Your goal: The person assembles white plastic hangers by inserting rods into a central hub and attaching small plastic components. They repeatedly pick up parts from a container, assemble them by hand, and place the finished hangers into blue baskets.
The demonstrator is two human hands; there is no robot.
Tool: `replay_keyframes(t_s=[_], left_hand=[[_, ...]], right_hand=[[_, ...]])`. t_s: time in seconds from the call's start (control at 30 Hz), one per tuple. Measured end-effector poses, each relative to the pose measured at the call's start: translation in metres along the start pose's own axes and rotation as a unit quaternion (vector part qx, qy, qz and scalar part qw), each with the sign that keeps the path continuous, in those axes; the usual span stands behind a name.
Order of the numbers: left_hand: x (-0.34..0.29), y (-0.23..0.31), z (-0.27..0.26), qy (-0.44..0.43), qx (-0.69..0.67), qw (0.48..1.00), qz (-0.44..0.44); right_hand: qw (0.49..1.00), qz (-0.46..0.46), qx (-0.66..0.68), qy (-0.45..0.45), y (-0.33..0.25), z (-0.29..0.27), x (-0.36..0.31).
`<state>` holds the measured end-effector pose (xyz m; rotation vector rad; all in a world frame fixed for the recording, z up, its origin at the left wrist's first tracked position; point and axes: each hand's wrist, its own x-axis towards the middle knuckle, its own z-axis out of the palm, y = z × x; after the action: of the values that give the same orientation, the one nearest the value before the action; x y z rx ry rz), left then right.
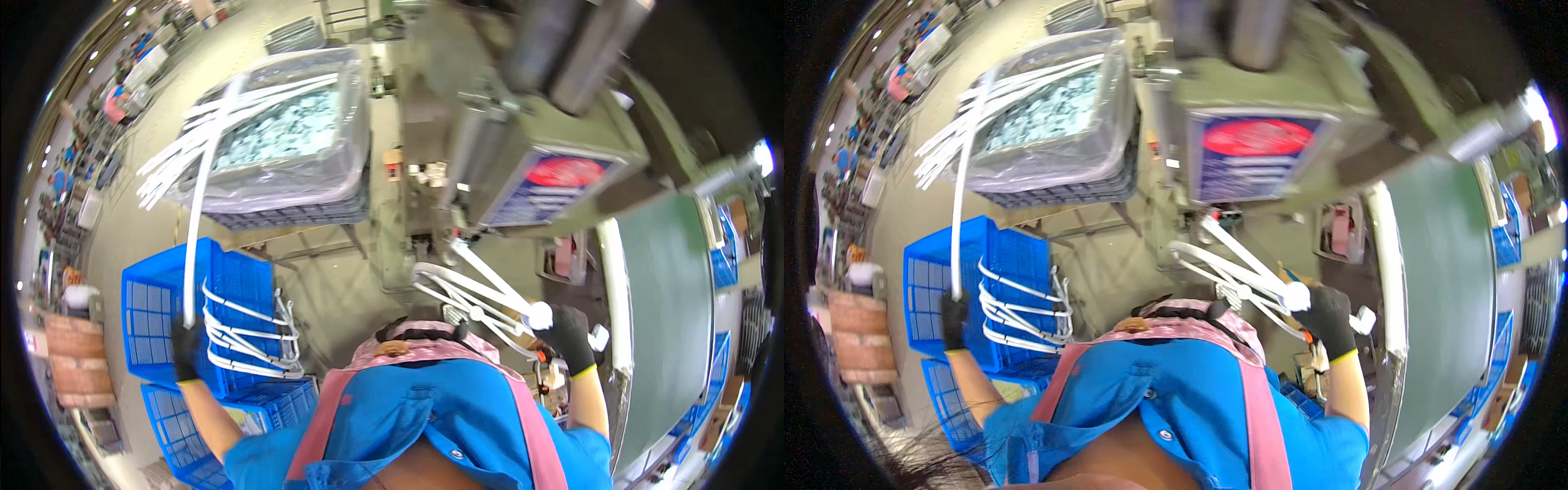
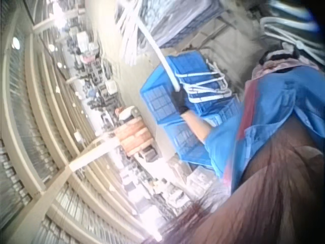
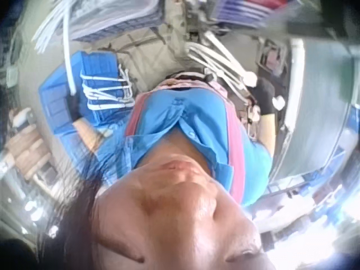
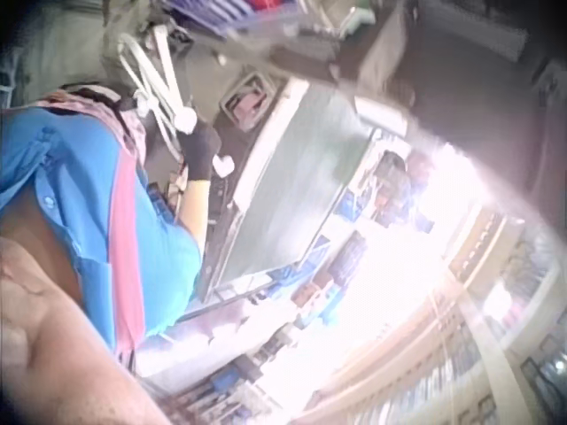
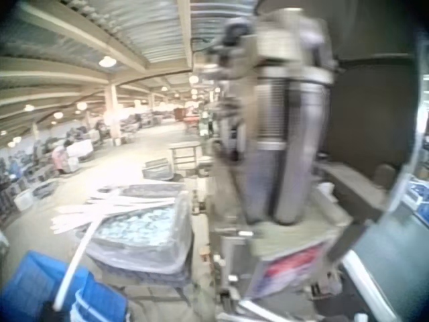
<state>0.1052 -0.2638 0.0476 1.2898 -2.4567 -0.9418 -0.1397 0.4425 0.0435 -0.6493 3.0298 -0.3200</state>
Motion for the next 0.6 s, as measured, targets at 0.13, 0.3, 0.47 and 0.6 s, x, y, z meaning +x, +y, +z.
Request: replay_keyframes(t_s=[0.13,0.3,0.47,0.6], left_hand=[[-0.086,-0.026,0.181,-0.032,-0.325,0.945,-0.023],[-0.203,0.072,0.204,-0.062,-0.176,0.975,0.121],[-0.248,0.038,0.22,0.039,-0.136,0.973,0.184],[-0.274,0.033,0.259,-0.091,-0.14,0.974,0.156]], right_hand=[[0.998,-0.043,-0.016,0.042,0.029,0.0,0.011],[0.986,-0.099,0.04,0.129,0.026,-0.039,0.019],[0.849,-0.158,0.503,-0.026,-0.014,-0.044,0.03],[0.665,-0.217,0.687,-0.196,-0.053,-0.005,0.03]])
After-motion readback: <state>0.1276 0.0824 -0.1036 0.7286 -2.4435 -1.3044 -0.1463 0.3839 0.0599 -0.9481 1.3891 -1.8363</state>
